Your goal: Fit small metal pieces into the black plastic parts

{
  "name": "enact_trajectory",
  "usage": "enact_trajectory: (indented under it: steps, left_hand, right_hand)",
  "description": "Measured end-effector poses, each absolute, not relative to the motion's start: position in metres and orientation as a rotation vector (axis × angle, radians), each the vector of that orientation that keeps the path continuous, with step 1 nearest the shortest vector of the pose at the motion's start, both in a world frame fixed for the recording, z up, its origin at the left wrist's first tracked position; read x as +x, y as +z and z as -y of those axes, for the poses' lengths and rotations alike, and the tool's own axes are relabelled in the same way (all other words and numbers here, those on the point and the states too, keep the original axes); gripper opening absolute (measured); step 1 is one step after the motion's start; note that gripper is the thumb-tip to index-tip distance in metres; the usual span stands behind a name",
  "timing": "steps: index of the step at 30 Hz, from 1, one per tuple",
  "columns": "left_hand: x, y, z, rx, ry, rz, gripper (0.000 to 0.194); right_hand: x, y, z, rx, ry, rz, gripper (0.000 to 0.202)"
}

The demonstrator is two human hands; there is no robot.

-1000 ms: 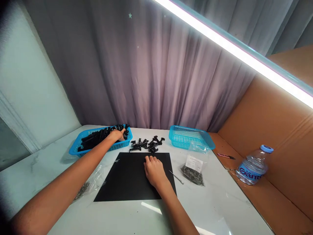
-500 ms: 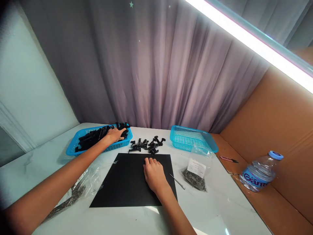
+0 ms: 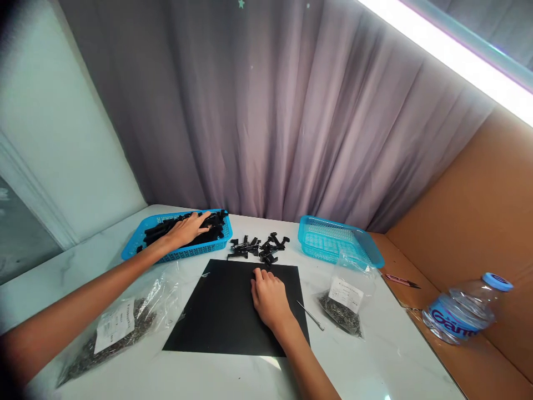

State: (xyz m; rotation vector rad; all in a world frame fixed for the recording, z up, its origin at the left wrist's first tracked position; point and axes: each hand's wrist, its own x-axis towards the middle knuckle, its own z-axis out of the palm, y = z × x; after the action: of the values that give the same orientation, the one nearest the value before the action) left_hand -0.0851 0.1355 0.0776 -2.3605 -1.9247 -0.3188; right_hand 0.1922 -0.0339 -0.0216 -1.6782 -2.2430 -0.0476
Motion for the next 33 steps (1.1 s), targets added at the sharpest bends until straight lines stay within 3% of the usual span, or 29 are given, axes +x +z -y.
enact_trajectory:
  steps: [11, 17, 25, 33]
  left_hand:
    - [-0.115, 0.113, -0.131, -2.412, -0.692, 1.797, 0.059]
    - [-0.072, 0.136, -0.127, -2.544, -0.778, 1.599, 0.054]
    - [0.043, 0.084, -0.100, -2.786, -0.418, 1.312, 0.047]
    - [0.074, 0.055, -0.103, -2.714, -0.152, 1.297, 0.045]
  right_hand:
    - [0.190, -0.024, 0.035, -1.666, -0.045, 2.224, 0.016]
    - [0.185, -0.025, 0.033, -1.677, -0.051, 2.187, 0.014]
    - [0.185, -0.021, 0.030, -1.669, -0.065, 2.186, 0.014]
    - [0.185, -0.020, 0.026, -1.654, -0.111, 2.193, 0.014]
